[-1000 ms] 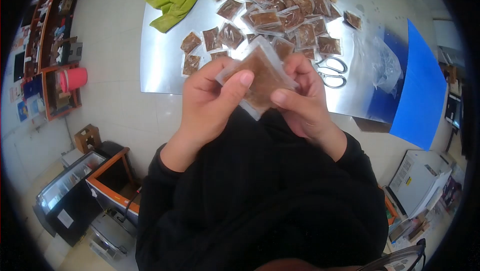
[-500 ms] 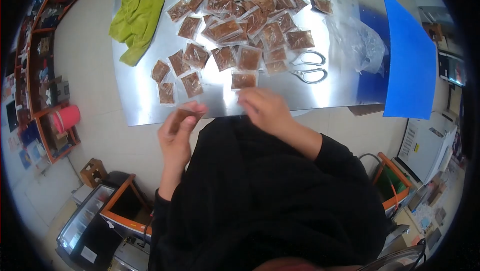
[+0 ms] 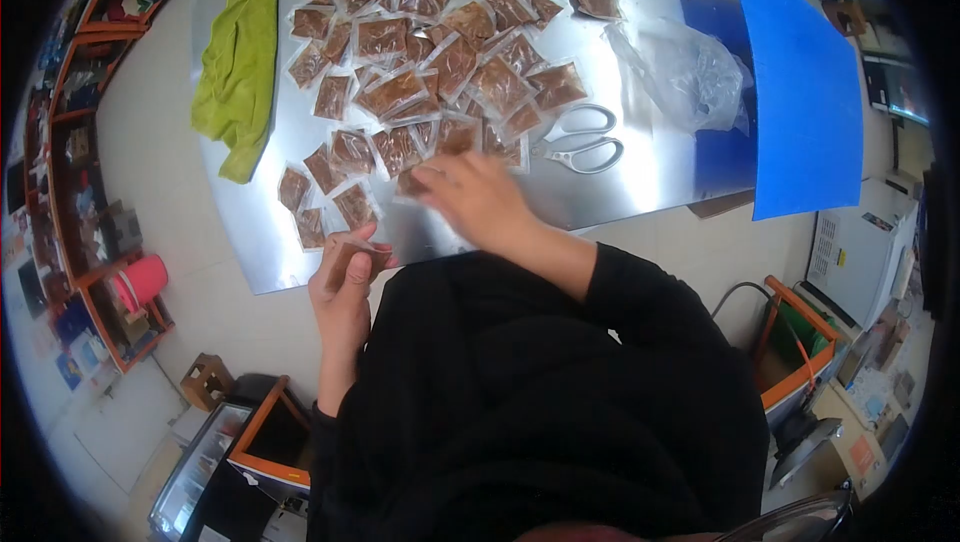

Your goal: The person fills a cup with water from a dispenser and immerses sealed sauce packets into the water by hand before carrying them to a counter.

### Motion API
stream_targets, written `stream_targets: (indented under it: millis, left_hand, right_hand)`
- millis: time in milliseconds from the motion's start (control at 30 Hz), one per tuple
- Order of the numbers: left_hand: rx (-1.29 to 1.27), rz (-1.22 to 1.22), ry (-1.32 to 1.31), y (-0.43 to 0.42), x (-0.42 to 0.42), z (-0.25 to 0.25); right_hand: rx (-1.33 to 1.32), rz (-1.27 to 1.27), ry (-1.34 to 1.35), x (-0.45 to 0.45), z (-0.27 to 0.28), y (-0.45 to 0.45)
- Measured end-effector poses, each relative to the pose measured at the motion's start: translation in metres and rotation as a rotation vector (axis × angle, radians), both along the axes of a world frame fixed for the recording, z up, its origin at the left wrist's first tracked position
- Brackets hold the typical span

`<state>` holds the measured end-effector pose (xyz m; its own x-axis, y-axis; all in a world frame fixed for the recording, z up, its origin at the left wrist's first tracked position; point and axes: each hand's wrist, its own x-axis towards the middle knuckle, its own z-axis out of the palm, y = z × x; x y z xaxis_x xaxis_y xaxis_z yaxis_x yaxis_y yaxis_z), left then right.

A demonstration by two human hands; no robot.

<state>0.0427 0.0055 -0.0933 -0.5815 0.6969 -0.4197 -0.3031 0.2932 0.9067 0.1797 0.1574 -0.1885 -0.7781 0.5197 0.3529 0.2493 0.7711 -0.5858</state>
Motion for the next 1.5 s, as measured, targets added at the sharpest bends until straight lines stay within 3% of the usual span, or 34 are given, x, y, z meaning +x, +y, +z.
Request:
stream_targets:
  millis: [67, 133, 200, 300, 433, 533, 667, 800, 933, 1033, 1133, 1233, 1267, 1400, 1500]
  left_hand:
    - [-0.037, -0.036, 0.049, -0.003, -0.004, -0.003]
    - [-0.075, 0.024, 0.038, 0.002, 0.001, 0.002]
    - [-0.075, 0.06, 0.037, 0.007, 0.001, 0.001]
    - [-0.043, 0.073, 0.059, 0.007, 0.0, -0.006]
    - [-0.086, 0.097, 0.078, 0.008, -0.005, -0.013]
    - [-0.166, 0.089, 0.122, 0.012, -0.008, -0.017]
    - [-0.264, 0.083, 0.256, 0.035, -0.012, -0.028]
    - [-0.336, 0.032, 0.39, 0.057, -0.016, -0.049]
    - [-0.412, -0.064, 0.423, 0.073, -0.018, -0.055]
    - [-0.252, -0.096, 0.5, 0.074, -0.021, -0.063]
    - [-0.365, -0.161, 0.674, 0.074, -0.025, -0.059]
    - [-0.225, -0.106, 0.727, 0.071, -0.022, -0.055]
    - [-0.29, -0.089, 0.78, 0.067, -0.019, -0.047]
    - [-0.108, -0.001, 0.644, 0.049, -0.026, -0.021]
    - [0.074, 0.033, 0.55, 0.028, -0.033, 0.012]
  right_hand:
    - [-0.028, -0.128, 0.007, 0.011, 0.01, 0.041]
    - [0.054, -0.598, -0.032, 0.024, 0.018, 0.08]
    - [0.138, -0.898, -0.241, 0.041, 0.025, 0.105]
    - [-0.127, -0.751, -0.566, 0.06, 0.013, 0.124]
    - [-0.405, -0.579, -0.327, 0.058, 0.014, 0.125]
    - [-0.66, -0.602, -0.107, 0.055, 0.015, 0.119]
    - [-1.296, -0.337, 0.667, 0.057, 0.049, 0.122]
    - [-1.378, -0.154, 0.708, 0.066, 0.098, 0.116]
    - [-1.307, -0.142, 0.733, 0.064, 0.12, 0.102]
    - [-1.311, -0.148, 0.687, 0.066, 0.131, 0.096]
    - [-1.288, -0.137, 0.641, 0.066, 0.139, 0.09]
    - [-1.301, -0.115, 0.644, 0.062, 0.146, 0.082]
    - [-1.309, -0.099, 0.642, 0.061, 0.148, 0.08]
    - [-1.328, -0.014, 0.682, 0.045, 0.151, 0.064]
    - [-1.198, 0.119, 0.707, 0.021, 0.15, 0.042]
